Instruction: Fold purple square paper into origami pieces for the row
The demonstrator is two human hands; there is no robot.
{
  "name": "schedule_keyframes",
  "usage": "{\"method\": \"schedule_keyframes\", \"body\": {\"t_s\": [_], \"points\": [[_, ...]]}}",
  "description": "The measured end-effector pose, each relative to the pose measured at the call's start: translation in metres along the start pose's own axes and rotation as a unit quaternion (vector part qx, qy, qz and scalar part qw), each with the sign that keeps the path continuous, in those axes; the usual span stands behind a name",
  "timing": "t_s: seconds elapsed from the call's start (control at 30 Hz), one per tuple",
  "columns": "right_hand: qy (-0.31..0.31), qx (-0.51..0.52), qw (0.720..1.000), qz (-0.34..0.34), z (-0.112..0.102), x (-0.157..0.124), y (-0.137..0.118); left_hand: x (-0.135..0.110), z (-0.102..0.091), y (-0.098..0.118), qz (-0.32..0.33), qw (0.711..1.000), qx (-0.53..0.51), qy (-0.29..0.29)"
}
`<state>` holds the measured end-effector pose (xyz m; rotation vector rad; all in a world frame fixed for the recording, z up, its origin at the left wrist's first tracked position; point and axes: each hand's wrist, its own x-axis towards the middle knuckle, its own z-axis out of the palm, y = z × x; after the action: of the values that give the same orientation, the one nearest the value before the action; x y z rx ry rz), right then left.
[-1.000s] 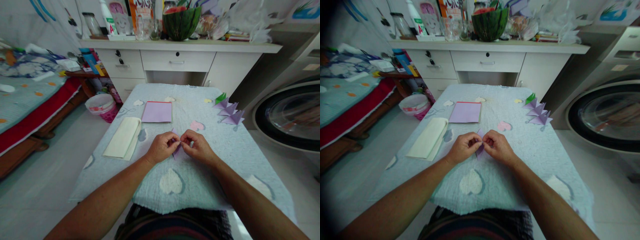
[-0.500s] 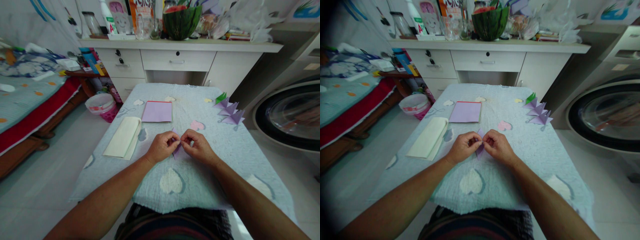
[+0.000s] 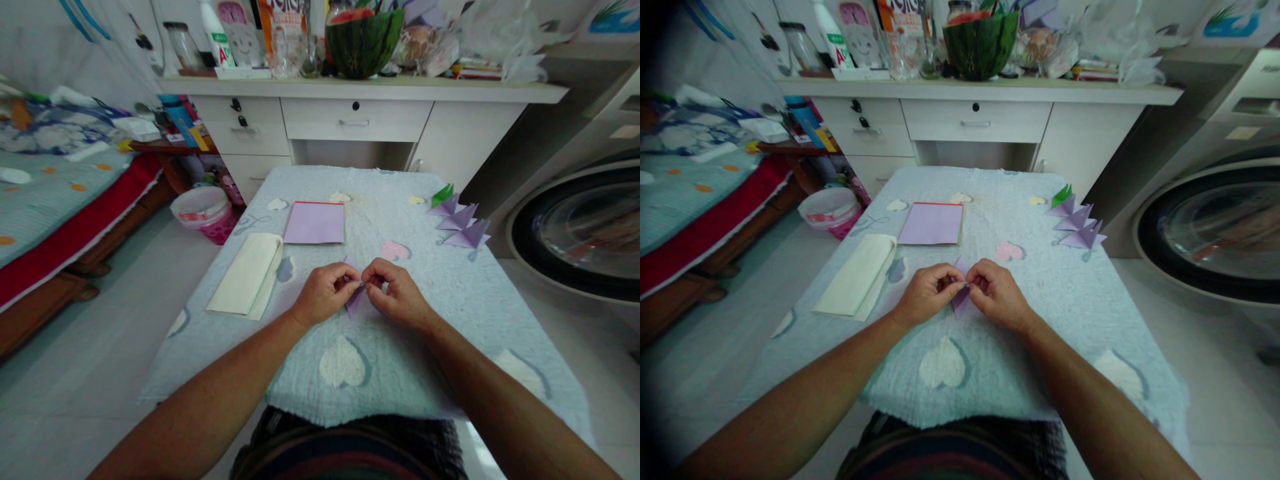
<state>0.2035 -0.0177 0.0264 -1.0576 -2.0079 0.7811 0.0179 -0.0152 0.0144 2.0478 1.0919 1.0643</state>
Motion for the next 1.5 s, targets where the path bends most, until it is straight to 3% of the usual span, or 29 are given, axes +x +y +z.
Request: {"method": "schedule_keyframes", "body": {"t_s": [0.7,1.5], "points": [[-0.015,-0.003,0.999,0.034,-0.0024,0.0018,0.0009,-0.0002,0.0004,-0.0015,0.003,1.000,0.001,-0.001],[-0.031,-0.014,0.999,0.021,-0.0013,0.0017,0.0000,-0.0006,-0.0001,-0.0002,0.001,1.000,-0.009,-0.013]]}}
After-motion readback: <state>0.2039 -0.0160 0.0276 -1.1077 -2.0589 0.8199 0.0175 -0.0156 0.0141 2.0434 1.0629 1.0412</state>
